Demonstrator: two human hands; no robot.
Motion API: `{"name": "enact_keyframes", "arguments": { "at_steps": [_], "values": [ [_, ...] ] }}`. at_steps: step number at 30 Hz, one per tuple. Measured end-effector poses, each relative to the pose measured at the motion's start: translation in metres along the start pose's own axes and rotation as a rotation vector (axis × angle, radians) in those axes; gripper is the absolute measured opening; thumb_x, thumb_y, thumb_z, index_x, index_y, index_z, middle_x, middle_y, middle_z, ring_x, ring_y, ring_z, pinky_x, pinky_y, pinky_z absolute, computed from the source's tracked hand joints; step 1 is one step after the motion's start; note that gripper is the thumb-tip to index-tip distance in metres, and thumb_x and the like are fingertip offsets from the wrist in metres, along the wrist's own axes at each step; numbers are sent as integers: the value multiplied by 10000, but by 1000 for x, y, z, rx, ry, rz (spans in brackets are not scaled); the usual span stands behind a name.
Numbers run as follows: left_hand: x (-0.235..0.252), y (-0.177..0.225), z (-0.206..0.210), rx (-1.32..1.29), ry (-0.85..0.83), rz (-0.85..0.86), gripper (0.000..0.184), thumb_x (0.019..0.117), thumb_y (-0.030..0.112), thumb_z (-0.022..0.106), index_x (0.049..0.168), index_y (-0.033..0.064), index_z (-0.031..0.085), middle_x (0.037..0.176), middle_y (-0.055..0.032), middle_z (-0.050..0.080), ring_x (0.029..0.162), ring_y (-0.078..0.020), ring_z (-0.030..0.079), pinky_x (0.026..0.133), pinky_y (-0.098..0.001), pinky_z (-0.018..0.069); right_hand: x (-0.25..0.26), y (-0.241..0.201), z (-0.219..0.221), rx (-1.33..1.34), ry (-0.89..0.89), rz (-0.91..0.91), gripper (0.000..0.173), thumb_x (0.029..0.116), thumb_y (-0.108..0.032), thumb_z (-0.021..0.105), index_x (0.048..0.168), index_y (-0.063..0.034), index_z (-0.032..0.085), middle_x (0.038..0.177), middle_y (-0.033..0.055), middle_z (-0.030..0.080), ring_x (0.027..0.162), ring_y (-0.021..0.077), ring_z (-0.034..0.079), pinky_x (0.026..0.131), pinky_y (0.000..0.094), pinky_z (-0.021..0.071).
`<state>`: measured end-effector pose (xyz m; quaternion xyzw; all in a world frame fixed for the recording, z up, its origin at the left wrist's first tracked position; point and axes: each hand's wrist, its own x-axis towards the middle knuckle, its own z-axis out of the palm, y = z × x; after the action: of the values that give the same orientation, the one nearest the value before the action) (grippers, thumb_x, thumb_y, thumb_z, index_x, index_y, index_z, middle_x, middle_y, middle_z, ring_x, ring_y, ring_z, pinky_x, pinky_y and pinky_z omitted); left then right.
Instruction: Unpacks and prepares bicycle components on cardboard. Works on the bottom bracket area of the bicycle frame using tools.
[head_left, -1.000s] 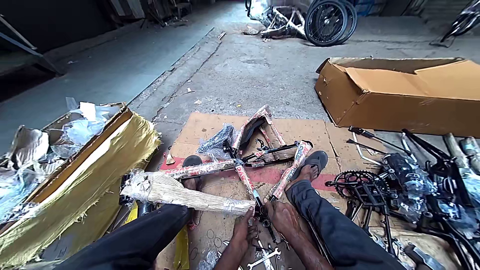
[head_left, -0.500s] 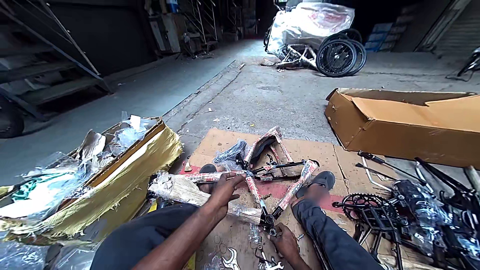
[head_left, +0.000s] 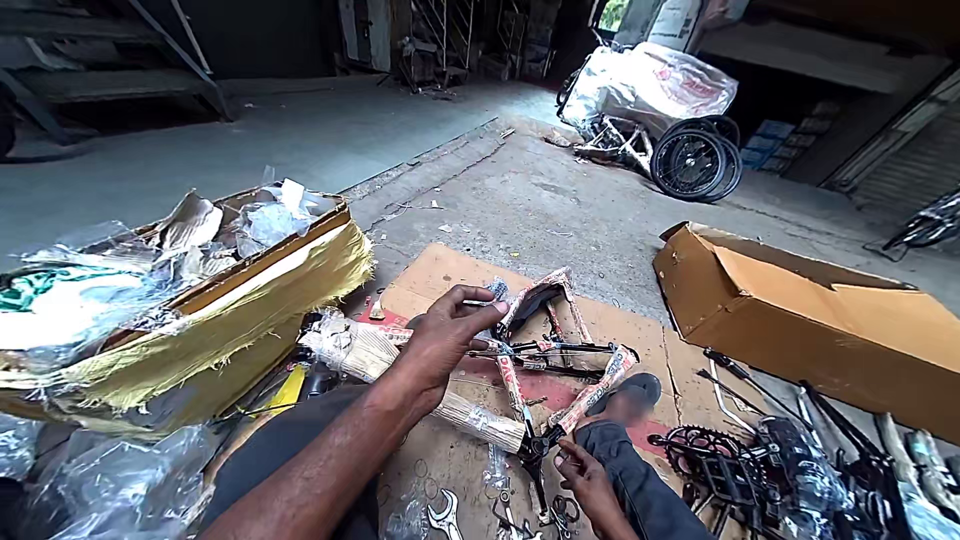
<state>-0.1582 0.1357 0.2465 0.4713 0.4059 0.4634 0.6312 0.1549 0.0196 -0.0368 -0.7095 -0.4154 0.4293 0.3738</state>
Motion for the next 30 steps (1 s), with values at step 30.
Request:
{"name": "enact_keyframes", "arguments": {
  "at_steps": [30],
  "values": [
    [-17,6,-8,73,-122,34,299,984,239,694,1251,122,628,1017,-83,675,890,-218,659,796,-388,573,48,-60,30,-1155,-318,-223,369,855,-94,657,1200,-197,737,1217,131,687,1150,308,651,999,489,517]
  ]
}}
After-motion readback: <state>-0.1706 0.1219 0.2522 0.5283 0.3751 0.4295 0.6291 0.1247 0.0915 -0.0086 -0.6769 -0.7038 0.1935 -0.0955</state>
